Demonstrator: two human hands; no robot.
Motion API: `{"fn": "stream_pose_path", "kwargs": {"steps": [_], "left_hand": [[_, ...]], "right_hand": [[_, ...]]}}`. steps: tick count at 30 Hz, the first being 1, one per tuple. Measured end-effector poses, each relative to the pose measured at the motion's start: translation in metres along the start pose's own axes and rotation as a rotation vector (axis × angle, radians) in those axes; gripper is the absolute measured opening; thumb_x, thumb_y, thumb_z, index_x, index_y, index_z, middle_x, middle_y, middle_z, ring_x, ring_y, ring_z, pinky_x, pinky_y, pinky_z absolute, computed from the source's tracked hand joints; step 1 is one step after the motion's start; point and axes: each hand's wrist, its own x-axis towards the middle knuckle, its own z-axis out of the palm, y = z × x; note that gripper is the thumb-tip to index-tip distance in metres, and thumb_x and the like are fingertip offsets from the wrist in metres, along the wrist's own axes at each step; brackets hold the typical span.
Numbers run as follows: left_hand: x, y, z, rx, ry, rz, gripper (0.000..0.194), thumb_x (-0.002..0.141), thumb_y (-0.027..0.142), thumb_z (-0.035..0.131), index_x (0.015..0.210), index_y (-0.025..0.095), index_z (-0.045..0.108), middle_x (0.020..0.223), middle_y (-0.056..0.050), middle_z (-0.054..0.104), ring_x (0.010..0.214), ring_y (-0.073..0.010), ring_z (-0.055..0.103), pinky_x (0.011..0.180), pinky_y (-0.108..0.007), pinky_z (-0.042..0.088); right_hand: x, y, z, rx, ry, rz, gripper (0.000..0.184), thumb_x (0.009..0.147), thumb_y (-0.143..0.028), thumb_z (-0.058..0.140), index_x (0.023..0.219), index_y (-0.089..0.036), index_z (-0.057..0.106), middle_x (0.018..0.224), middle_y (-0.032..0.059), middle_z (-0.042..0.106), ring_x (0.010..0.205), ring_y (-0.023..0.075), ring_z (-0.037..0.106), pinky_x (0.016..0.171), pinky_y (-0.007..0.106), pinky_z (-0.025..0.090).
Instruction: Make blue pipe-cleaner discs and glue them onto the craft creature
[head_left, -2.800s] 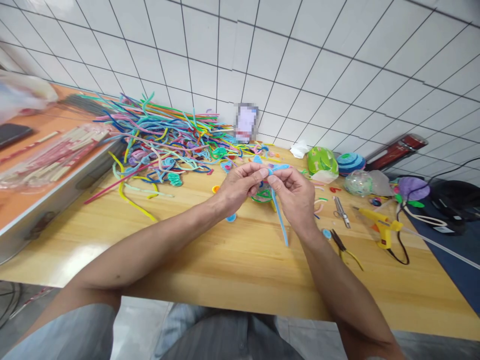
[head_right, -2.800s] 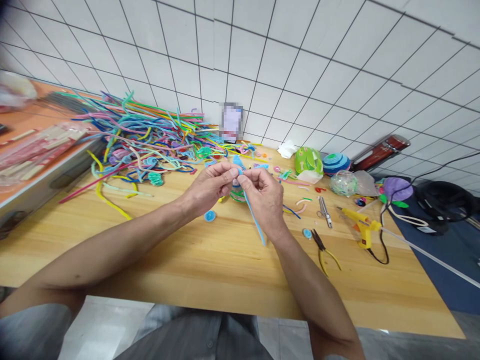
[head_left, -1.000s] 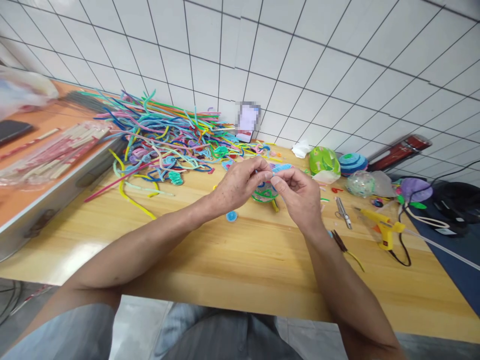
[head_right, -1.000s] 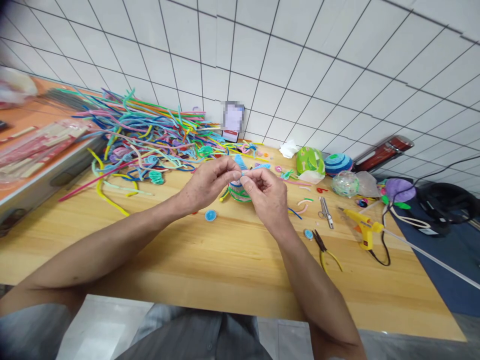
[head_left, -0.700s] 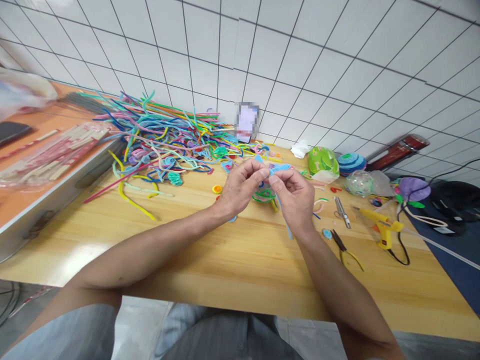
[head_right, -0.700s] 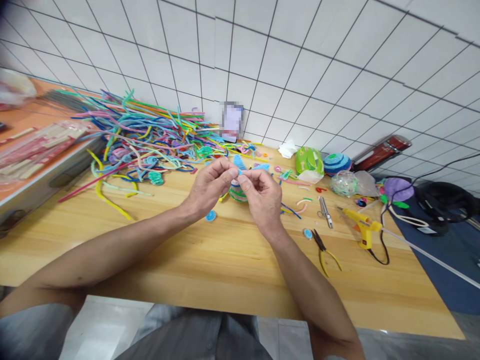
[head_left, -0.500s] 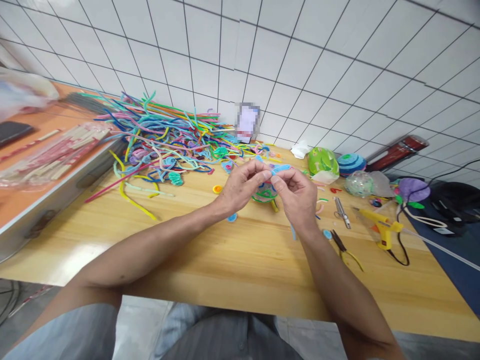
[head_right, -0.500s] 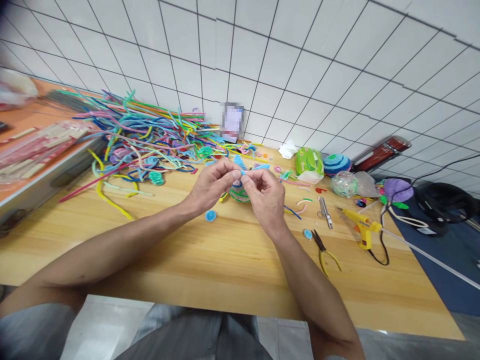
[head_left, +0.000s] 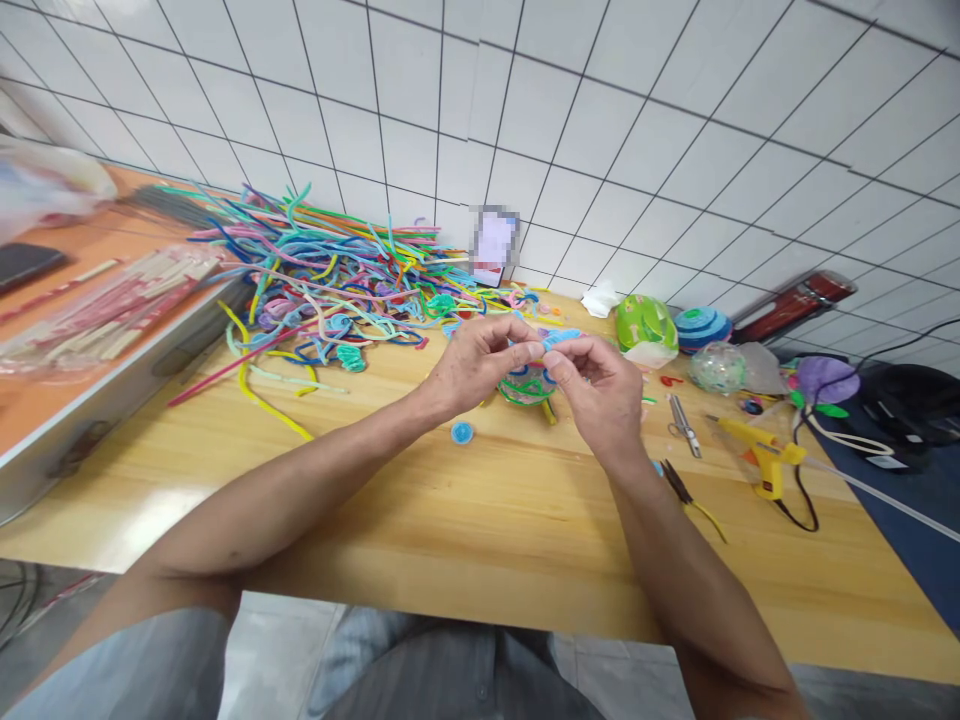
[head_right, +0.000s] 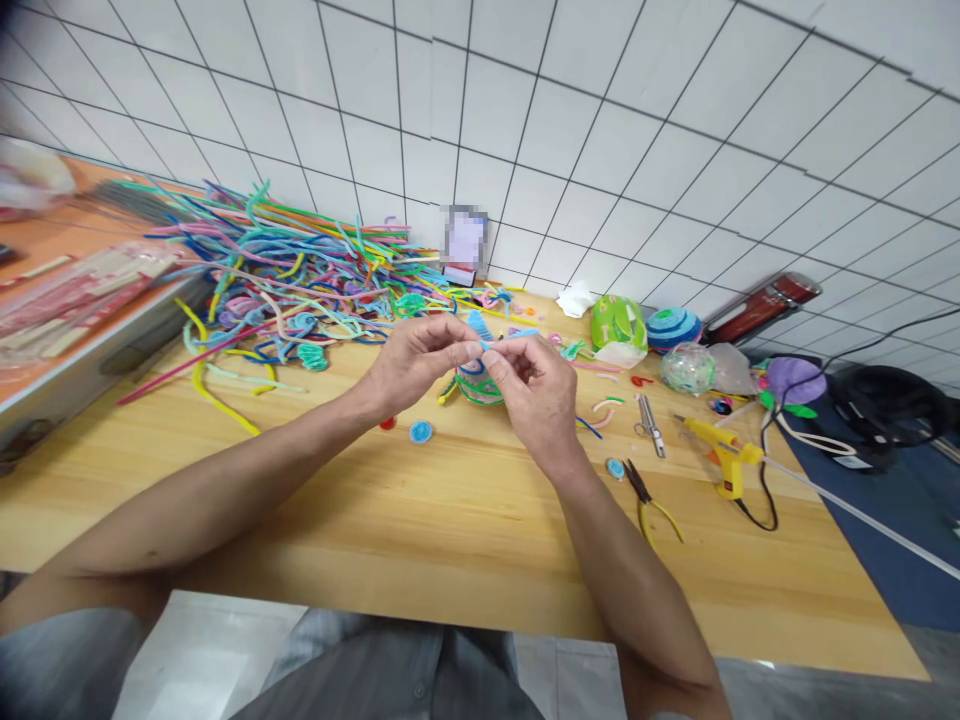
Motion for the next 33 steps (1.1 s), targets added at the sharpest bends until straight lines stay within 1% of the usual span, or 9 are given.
{"fn": "stream_pose_path", "kwargs": {"steps": [4, 7, 10, 14, 18, 21, 25, 28, 33], "left_hand": [[-0.004, -0.003, 0.009, -0.225, 0.044, -0.167, 0.036, 0.080, 0.051, 0.082, 0.084, 0.017, 0.071, 0.074, 0.001, 0.069, 0.063, -0.0093, 0.055, 0.061, -0.023, 0.046], [-0.002, -0.003, 0.007, -0.235, -0.007, -0.213, 0.037, 0.082, 0.053, 0.080, 0.085, 0.018, 0.072, 0.070, 0.001, 0.067, 0.055, -0.0081, 0.047, 0.054, -0.023, 0.040], [0.003, 0.000, -0.003, -0.022, -0.099, -0.072, 0.024, 0.088, 0.042, 0.075, 0.087, 0.017, 0.075, 0.077, -0.001, 0.070, 0.061, -0.0101, 0.053, 0.058, -0.024, 0.042], [0.006, 0.007, -0.013, 0.283, -0.128, 0.139, 0.008, 0.090, 0.024, 0.071, 0.088, 0.018, 0.077, 0.084, -0.002, 0.074, 0.073, -0.0120, 0.062, 0.068, -0.024, 0.045], [0.005, 0.010, -0.014, 0.376, -0.141, 0.195, 0.006, 0.089, 0.016, 0.071, 0.086, 0.018, 0.076, 0.079, 0.000, 0.074, 0.071, -0.0111, 0.063, 0.070, -0.023, 0.045], [0.003, 0.009, -0.012, 0.373, -0.116, 0.171, 0.008, 0.090, 0.019, 0.070, 0.084, 0.018, 0.075, 0.079, 0.000, 0.073, 0.067, -0.0108, 0.060, 0.065, -0.023, 0.043], [0.001, 0.007, -0.007, 0.252, -0.043, 0.098, 0.014, 0.091, 0.028, 0.068, 0.084, 0.018, 0.074, 0.075, 0.000, 0.070, 0.062, -0.0109, 0.053, 0.060, -0.025, 0.040], [-0.001, 0.004, 0.000, 0.043, -0.008, 0.020, 0.020, 0.089, 0.035, 0.072, 0.083, 0.017, 0.072, 0.074, -0.001, 0.069, 0.065, -0.0115, 0.056, 0.062, -0.025, 0.045], [-0.005, 0.002, 0.012, -0.304, 0.048, -0.228, 0.037, 0.077, 0.049, 0.086, 0.086, 0.017, 0.070, 0.071, 0.001, 0.068, 0.055, -0.0076, 0.049, 0.051, -0.022, 0.040]], "right_hand": [[0.000, 0.002, 0.005, 0.141, 0.015, 0.062, 0.018, 0.088, -0.039, 0.075, 0.084, -0.023, 0.070, 0.077, -0.0004, 0.071, 0.068, 0.0143, 0.062, 0.065, 0.029, 0.051], [0.002, 0.000, 0.002, 0.162, -0.007, 0.080, 0.021, 0.087, -0.042, 0.075, 0.081, -0.023, 0.068, 0.075, -0.0006, 0.071, 0.067, 0.0145, 0.063, 0.064, 0.029, 0.052], [0.004, -0.005, -0.004, 0.040, -0.037, 0.045, 0.015, 0.088, -0.034, 0.072, 0.079, -0.022, 0.068, 0.071, -0.0020, 0.067, 0.061, 0.0127, 0.057, 0.059, 0.028, 0.046], [0.006, -0.009, -0.009, -0.182, -0.064, -0.102, 0.014, 0.088, -0.023, 0.068, 0.074, -0.022, 0.066, 0.067, -0.0027, 0.061, 0.059, 0.0120, 0.050, 0.058, 0.028, 0.043], [0.005, -0.009, -0.009, -0.291, -0.068, -0.231, 0.014, 0.089, -0.020, 0.068, 0.075, -0.023, 0.065, 0.069, -0.0018, 0.061, 0.062, 0.0135, 0.052, 0.063, 0.030, 0.045], [0.004, -0.008, -0.008, -0.268, -0.049, -0.221, 0.012, 0.091, -0.023, 0.069, 0.078, -0.023, 0.069, 0.072, -0.0008, 0.062, 0.064, 0.0142, 0.053, 0.064, 0.031, 0.045], [0.002, -0.007, -0.007, -0.163, -0.002, -0.100, 0.012, 0.092, -0.032, 0.072, 0.083, -0.024, 0.073, 0.073, -0.0006, 0.063, 0.065, 0.0147, 0.053, 0.063, 0.031, 0.045], [0.001, -0.003, -0.003, -0.052, 0.004, -0.025, 0.013, 0.092, -0.035, 0.072, 0.086, -0.023, 0.074, 0.075, -0.0001, 0.066, 0.066, 0.0147, 0.055, 0.063, 0.030, 0.046], [-0.002, 0.002, 0.003, 0.115, 0.018, 0.029, 0.013, 0.091, -0.035, 0.073, 0.089, -0.023, 0.073, 0.076, -0.0012, 0.068, 0.067, 0.0139, 0.058, 0.065, 0.029, 0.048]]}}
